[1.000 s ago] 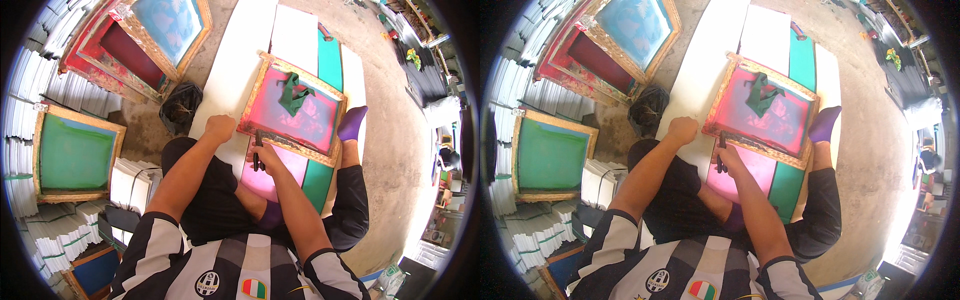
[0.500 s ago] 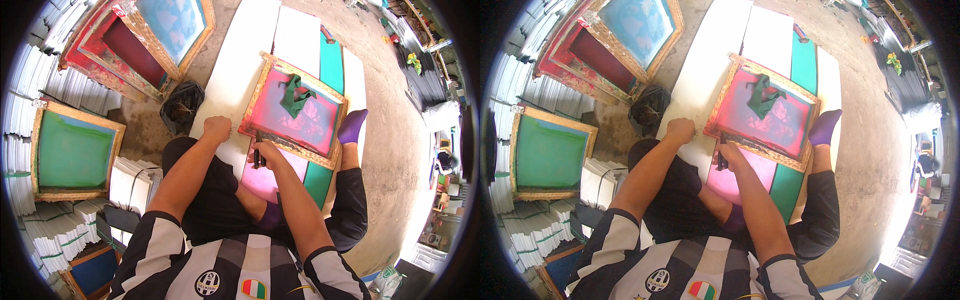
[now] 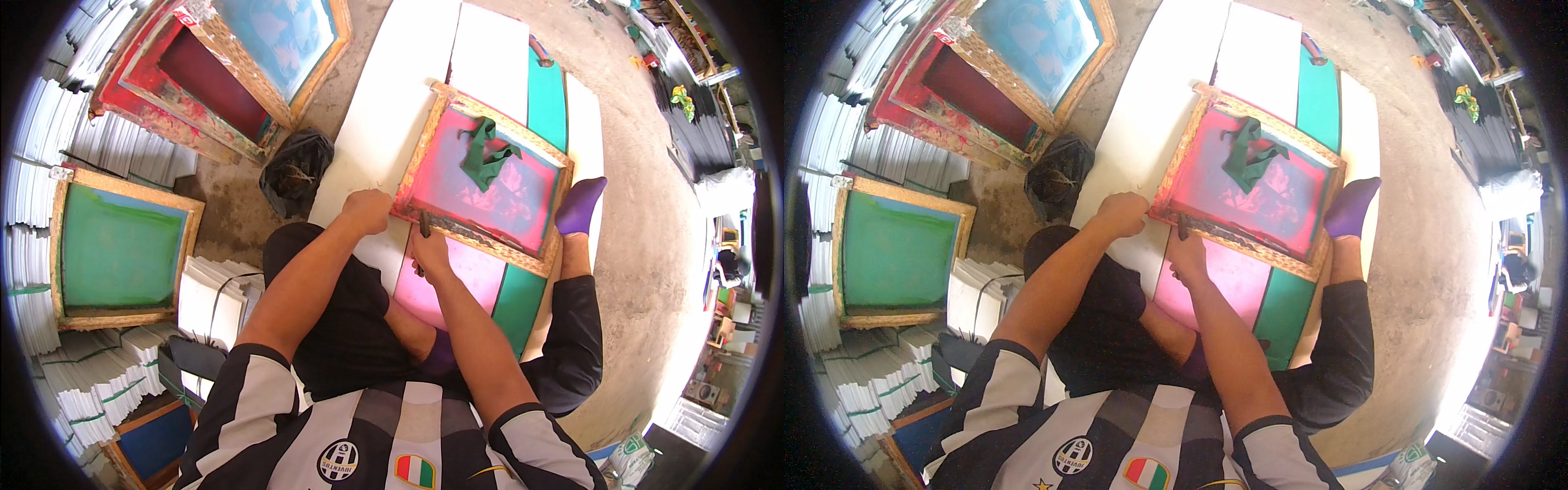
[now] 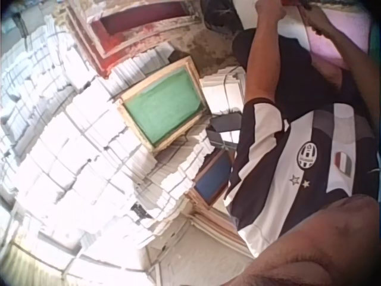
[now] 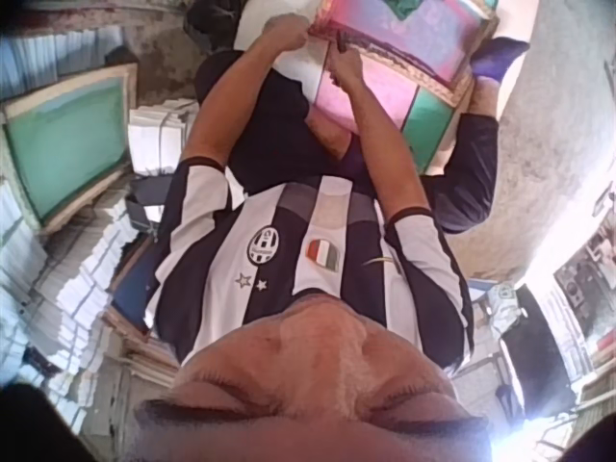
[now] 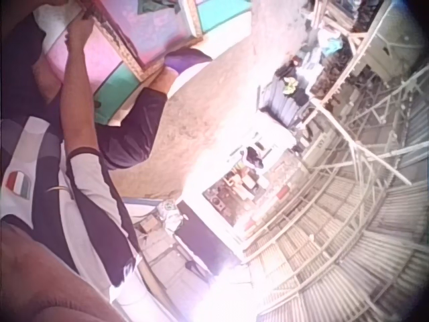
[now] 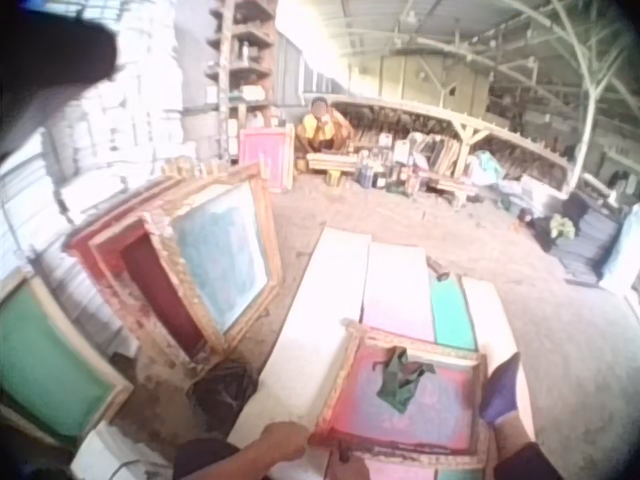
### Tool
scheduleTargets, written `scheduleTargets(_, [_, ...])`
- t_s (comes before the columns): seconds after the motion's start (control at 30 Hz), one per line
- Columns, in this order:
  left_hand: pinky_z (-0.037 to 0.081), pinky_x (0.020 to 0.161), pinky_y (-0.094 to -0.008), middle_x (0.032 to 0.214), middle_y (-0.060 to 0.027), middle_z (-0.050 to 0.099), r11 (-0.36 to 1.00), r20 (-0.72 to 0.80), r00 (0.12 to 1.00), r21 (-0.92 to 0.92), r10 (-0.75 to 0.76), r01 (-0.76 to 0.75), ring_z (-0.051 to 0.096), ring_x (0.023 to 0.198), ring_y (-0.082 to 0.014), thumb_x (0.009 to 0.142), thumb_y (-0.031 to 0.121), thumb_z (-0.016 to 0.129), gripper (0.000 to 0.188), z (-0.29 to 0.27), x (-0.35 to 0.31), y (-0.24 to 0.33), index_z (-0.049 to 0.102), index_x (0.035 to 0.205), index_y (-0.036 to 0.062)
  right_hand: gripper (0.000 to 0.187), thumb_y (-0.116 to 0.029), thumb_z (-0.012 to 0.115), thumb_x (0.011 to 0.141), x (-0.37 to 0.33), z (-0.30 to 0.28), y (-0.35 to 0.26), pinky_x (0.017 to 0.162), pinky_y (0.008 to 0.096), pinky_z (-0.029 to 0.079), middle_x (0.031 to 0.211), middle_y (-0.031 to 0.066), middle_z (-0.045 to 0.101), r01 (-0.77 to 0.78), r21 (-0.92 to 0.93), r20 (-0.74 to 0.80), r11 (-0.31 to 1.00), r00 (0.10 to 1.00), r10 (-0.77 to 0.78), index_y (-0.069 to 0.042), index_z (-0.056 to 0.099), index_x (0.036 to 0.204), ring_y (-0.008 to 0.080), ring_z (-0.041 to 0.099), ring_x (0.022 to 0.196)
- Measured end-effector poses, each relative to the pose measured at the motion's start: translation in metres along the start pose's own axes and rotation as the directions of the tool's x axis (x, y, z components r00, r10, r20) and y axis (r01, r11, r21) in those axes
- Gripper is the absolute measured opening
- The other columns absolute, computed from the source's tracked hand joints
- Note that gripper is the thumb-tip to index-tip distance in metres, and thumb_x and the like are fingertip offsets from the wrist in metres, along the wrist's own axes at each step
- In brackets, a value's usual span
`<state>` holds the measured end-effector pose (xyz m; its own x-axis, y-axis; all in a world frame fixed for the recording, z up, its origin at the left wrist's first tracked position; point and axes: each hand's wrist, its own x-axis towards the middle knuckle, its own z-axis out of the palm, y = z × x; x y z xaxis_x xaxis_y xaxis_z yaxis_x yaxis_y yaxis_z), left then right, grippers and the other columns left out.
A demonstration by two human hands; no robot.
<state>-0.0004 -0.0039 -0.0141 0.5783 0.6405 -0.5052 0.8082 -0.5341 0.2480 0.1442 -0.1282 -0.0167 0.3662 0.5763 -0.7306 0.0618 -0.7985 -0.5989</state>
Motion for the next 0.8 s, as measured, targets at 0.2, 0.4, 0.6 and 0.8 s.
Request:
scheduleTargets(0.2, [0.059, 0.085, -0.0471, 0.104, -0.0206, 0.075, 0.999, -0.020, 0.999, -0.028, 0.039, -0.040, 0.073, 0.100, -0.0363, 0.082, 0.008, 0.064, 0.022, -0.006, -0.003, 0.001, 0.076, 0.100, 0.0029, 0.018, -0.019, 0.054, 0.093, 0.017, 0.008, 0.033, 0.037, 0.0335, 0.042, 0.061, 0.0076, 0.057, 0.141, 0.095, -0.028, 0.985, 0.990, -0.139, -0.002, 0.057, 0.086, 0.0168, 0.054, 0.043])
scheduleTargets(0.4, [0.057, 0.083, -0.0465, 0.101, -0.0131, 0.075, 0.999, -0.092, 0.996, -0.039, 0.016, -0.020, 0.072, 0.097, -0.0338, 0.083, 0.025, 0.073, 0.023, -0.027, -0.014, 0.019, 0.076, 0.100, 0.0097, 0.018, -0.018, 0.059, 0.094, 0.004, 0.009, 0.048, 0.038, 0.0321, 0.044, 0.064, 0.0083, 0.059, 0.212, 0.146, 0.080, 0.966, 0.971, -0.225, -0.001, 0.058, 0.088, 0.0155, 0.056, 0.045])
scheduleTargets(0.6, [0.056, 0.080, -0.0456, 0.095, -0.0080, 0.075, 0.968, -0.102, 0.972, -0.117, 0.210, -0.221, 0.072, 0.091, -0.0307, 0.083, 0.029, 0.076, 0.020, -0.008, -0.015, 0.010, 0.079, 0.098, 0.0158, 0.019, -0.019, 0.062, 0.096, -0.021, 0.018, 0.035, 0.039, 0.0309, 0.045, 0.067, 0.0099, 0.062, 0.153, 0.187, 0.226, 0.970, 0.955, -0.194, 0.000, 0.059, 0.092, 0.0162, 0.059, 0.046])
scheduleTargets(0.8, [0.056, 0.078, -0.0462, 0.091, -0.0092, 0.075, 0.961, -0.093, 0.973, -0.157, 0.213, -0.226, 0.071, 0.088, -0.0322, 0.084, 0.028, 0.074, 0.015, -0.008, -0.014, 0.006, 0.079, 0.091, 0.0149, 0.019, -0.018, 0.062, 0.096, -0.019, 0.009, 0.036, 0.040, 0.0300, 0.046, 0.070, 0.0104, 0.064, 0.147, 0.149, 0.291, 0.978, 0.939, -0.185, 0.000, 0.060, 0.099, 0.0165, 0.061, 0.049])
